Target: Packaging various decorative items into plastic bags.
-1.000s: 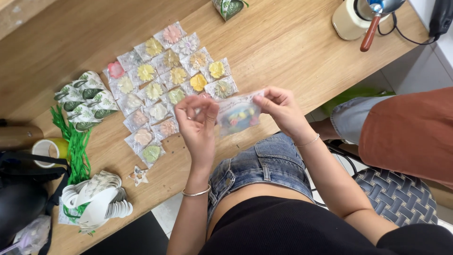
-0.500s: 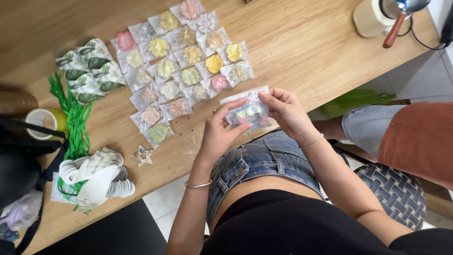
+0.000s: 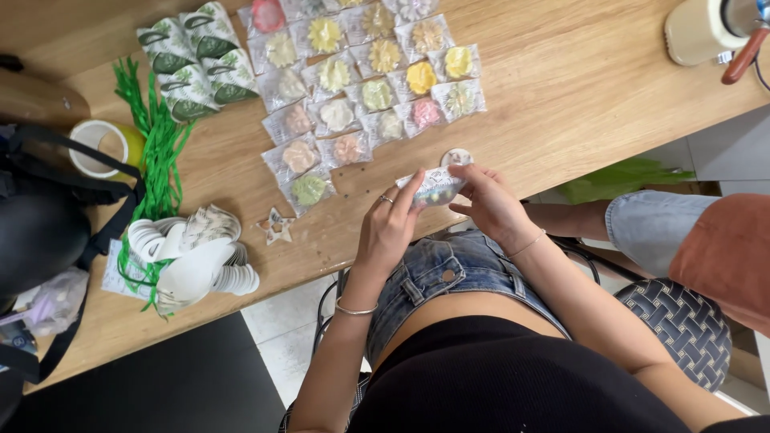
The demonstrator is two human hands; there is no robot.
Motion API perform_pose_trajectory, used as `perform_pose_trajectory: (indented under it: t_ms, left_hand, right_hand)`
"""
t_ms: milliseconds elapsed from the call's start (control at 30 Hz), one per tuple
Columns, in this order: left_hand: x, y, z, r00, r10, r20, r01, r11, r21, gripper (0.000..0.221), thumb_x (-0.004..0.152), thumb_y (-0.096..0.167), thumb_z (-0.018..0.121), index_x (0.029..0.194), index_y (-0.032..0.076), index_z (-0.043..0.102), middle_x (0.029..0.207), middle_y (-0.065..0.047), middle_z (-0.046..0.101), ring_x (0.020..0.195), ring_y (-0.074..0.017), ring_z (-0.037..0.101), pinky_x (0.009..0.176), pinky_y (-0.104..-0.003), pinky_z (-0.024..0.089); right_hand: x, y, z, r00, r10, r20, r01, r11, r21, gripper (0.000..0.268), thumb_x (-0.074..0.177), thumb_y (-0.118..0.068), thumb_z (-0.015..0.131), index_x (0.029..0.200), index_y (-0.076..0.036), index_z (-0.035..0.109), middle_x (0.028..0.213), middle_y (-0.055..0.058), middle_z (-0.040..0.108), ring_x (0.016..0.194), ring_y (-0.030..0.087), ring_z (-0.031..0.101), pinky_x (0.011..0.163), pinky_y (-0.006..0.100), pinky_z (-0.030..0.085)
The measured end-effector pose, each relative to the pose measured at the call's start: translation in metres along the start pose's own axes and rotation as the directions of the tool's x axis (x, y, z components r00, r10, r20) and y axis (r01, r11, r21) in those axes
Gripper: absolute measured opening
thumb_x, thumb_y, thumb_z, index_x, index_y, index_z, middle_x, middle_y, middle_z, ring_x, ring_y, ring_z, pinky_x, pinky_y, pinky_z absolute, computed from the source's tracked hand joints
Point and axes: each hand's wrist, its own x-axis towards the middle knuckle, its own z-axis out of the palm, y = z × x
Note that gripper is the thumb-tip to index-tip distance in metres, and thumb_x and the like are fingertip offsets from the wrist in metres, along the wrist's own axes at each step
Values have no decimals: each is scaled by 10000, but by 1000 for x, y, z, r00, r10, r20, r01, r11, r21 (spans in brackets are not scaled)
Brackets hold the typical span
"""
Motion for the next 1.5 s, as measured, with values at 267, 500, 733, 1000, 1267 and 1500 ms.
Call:
perform_pose_trajectory:
  t_ms: [267, 500, 733, 1000, 1267, 1500]
  left_hand:
    - [-31, -50, -10, 995, 24, -101, -12, 993, 113, 542, 864, -10, 767, 1379, 82, 624, 1084, -166, 714, 951, -303, 731, 799, -395, 612]
    - [-37, -82, -22, 991, -126, -43, 123, 990, -71, 391, 856, 24, 800, 1218, 44, 652, 1146, -140, 706, 1011, -319, 728, 836, -400, 602]
    - [-31, -98, -43, 968, -235, -83, 212, 952, -219, 330, 785, 38, 845, 1064, 35, 668, 1264, -131, 648, 1025, -278, 720, 849, -363, 609]
    - [-32, -145, -33, 872, -481, 94, 482, 806, -344, 384, 807, 191, 890, 1063, 7, 669, 965, -71, 763, 853, -151, 754, 744, -282, 605]
    - [-13, -167, -29, 768, -613, 186, 609, 609, -508, 294, 843, 210, 855, 1000, 4, 715, 886, -82, 768, 752, -108, 695, 665, -249, 543]
    - [-18, -177, -36, 759, -583, 290, 629, 772, -92, 379, 899, 285, 780, 1091, -21, 668, 898, -124, 758, 760, -179, 752, 682, -295, 614]
  right_hand:
    - [37, 40, 38, 997, -28, 70, 21, 995, 95, 112, 912, -123, 666, 954, -27, 706, 1014, 77, 694, 991, 199, 651, 923, 449, 553]
    - [80, 74, 60, 1000, 5, -20, -5, 1000, -17, 51, 880, -81, 655, 859, -35, 657, 977, 98, 656, 932, 203, 613, 814, 431, 557]
    - [91, 89, 75, 998, 3, -66, -3, 1000, -14, 103, 885, -119, 650, 943, -49, 601, 961, 97, 668, 902, 214, 647, 772, 446, 576]
    - [84, 75, 91, 989, 129, 71, -120, 985, -123, 295, 1009, -331, 623, 1131, -66, 666, 972, 68, 667, 883, 167, 646, 769, 377, 581]
    - [97, 85, 86, 977, 77, 196, -42, 983, -176, 344, 920, -98, 710, 1248, -7, 660, 1126, 65, 730, 978, 166, 711, 772, 309, 625]
    - [125, 89, 83, 994, 53, 96, -23, 956, -292, 278, 922, -81, 732, 1174, 31, 697, 1044, 89, 733, 887, 154, 719, 732, 290, 632]
